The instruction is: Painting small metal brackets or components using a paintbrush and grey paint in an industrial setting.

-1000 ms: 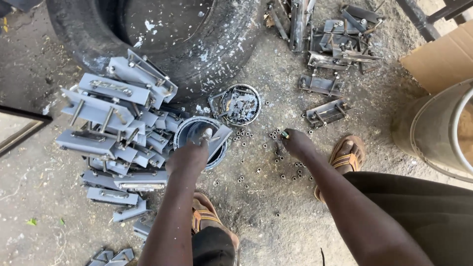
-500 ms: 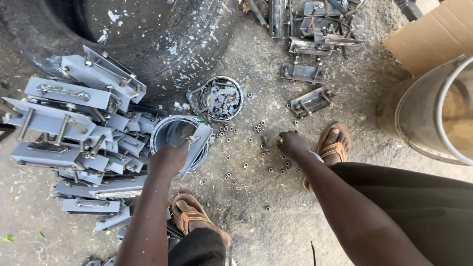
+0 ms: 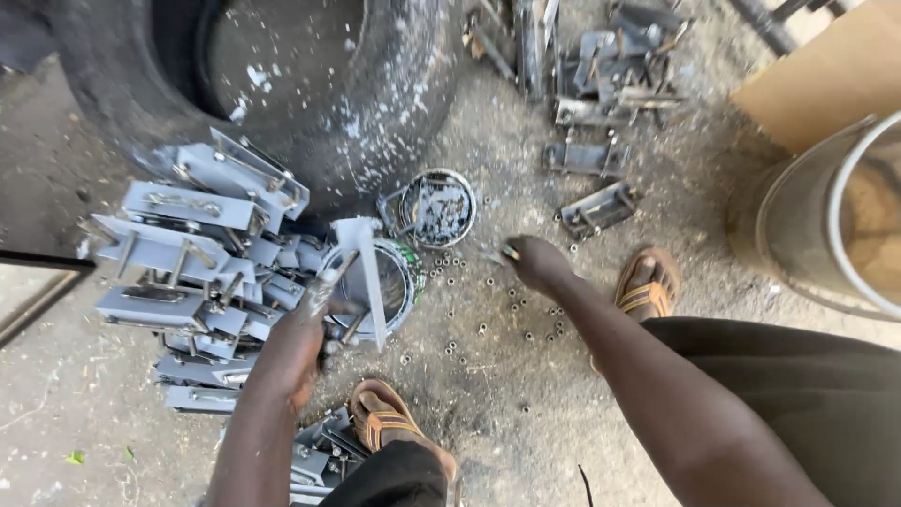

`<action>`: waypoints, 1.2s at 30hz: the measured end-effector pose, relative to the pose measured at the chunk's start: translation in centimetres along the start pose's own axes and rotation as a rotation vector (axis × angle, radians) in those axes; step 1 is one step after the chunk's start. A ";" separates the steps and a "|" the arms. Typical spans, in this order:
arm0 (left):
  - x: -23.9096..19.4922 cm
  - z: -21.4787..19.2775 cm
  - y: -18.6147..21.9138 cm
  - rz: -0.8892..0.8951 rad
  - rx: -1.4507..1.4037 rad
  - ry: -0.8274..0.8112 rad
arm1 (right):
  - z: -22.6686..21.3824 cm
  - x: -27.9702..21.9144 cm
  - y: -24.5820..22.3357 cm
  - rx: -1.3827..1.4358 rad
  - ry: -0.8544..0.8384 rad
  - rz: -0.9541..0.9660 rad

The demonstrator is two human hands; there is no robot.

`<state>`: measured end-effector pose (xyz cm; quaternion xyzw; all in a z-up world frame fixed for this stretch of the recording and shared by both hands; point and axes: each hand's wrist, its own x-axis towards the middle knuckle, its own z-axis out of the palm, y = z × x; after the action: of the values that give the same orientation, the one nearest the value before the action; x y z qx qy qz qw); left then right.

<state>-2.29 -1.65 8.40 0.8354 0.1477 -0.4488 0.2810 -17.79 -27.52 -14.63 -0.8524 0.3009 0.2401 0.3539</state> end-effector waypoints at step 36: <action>-3.8 1.3 -1.2 0.524 -0.972 -0.440 | -18.8 -15.0 -18.7 1.282 -0.156 -0.477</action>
<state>-5.85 -1.43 10.62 0.5069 0.0635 -0.4080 0.7567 -11.91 -25.81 15.17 -0.4979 0.1611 -0.0092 0.8521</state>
